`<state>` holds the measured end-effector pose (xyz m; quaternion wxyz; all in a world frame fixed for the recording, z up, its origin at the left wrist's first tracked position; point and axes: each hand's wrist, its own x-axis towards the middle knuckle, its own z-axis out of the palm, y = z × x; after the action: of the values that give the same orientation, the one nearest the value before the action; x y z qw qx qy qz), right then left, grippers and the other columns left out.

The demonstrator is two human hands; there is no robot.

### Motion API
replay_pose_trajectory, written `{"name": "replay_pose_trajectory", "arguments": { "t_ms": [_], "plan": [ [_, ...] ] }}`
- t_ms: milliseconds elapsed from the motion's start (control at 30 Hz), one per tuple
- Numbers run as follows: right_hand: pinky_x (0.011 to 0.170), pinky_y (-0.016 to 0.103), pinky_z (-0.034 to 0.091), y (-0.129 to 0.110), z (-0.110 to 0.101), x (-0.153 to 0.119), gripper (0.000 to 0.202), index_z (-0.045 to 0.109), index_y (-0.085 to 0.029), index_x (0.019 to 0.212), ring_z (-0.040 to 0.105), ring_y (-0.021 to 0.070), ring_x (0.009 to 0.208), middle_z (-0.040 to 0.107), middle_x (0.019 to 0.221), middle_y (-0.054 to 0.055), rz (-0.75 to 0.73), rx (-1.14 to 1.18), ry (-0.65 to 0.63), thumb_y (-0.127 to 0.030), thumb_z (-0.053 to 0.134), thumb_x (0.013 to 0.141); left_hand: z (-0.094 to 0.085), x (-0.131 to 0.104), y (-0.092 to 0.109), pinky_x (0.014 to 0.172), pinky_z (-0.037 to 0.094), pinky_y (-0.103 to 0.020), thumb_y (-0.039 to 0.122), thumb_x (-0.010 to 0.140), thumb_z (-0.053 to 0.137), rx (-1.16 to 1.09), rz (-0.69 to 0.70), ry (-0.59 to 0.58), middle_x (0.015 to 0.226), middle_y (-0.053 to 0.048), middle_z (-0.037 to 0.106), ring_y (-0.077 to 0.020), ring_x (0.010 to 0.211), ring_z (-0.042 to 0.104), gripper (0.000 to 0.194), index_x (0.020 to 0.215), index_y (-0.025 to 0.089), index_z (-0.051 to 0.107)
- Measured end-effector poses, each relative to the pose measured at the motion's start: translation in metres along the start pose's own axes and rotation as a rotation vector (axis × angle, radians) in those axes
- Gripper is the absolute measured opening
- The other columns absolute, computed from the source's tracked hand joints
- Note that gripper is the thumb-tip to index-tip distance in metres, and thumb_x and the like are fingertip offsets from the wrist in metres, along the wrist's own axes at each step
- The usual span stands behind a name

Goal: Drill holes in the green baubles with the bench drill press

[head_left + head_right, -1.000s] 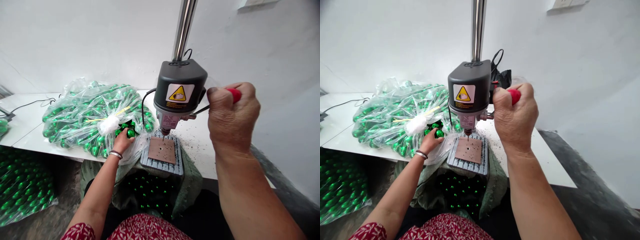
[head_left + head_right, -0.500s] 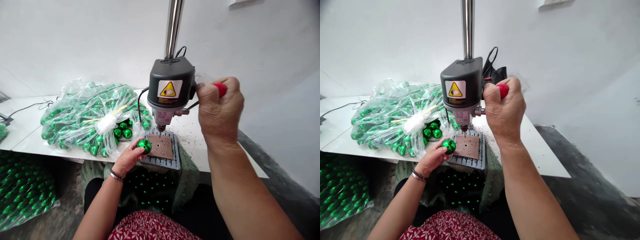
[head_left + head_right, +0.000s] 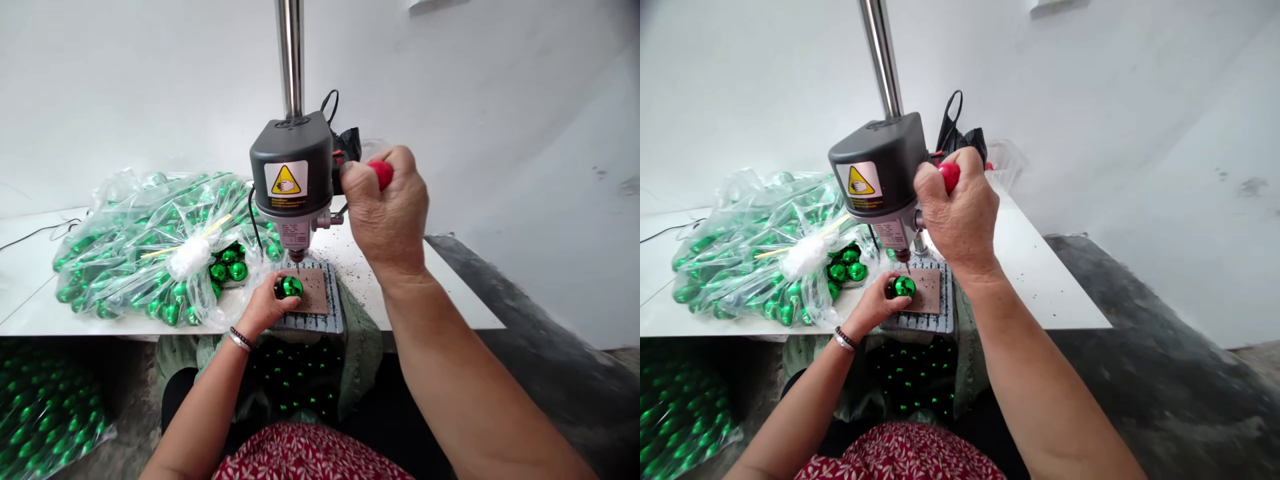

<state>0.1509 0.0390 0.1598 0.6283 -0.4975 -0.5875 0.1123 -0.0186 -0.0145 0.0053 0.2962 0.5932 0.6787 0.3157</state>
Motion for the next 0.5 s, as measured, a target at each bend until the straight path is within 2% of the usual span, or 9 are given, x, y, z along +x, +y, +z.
{"name": "replay_pose_trajectory", "arguments": {
  "t_ms": [233,367,500],
  "plan": [
    [0.064,0.023,0.043,0.013,0.003,0.003,0.028,0.043,-0.020,0.077,0.049,0.0072,0.071,0.048,0.072,-0.002,-0.113,-0.080,-0.005,-0.045,0.048,0.089,0.003,0.017,0.014,0.088,0.049,-0.034,0.029,0.064,0.075,0.065,0.018,-0.050,0.102,-0.004,0.071,-0.0223,0.091,0.064,0.057,0.118,0.018,0.064],
    [0.064,0.022,0.044,0.011,0.003,0.003,0.030,0.041,-0.020,0.076,0.048,0.0065,0.068,0.047,0.070,-0.003,-0.111,-0.094,0.007,-0.046,0.045,0.090,0.003,0.022,0.014,0.088,0.049,-0.034,0.032,0.064,0.074,-0.019,0.009,-0.090,0.098,-0.004,0.072,-0.0232,0.092,0.063,0.056,0.118,0.017,0.066],
    [0.064,0.022,0.043,0.010,0.002,0.003,0.028,0.041,-0.020,0.076,0.049,0.0062,0.068,0.046,0.069,-0.003,-0.112,-0.096,-0.007,-0.044,0.046,0.089,-0.003,0.026,0.008,0.083,0.048,-0.029,0.039,0.069,0.069,-0.133,-0.015,-0.141,0.095,-0.001,0.071,-0.0197,0.090,0.062,0.051,0.115,0.018,0.067]
  ]
}}
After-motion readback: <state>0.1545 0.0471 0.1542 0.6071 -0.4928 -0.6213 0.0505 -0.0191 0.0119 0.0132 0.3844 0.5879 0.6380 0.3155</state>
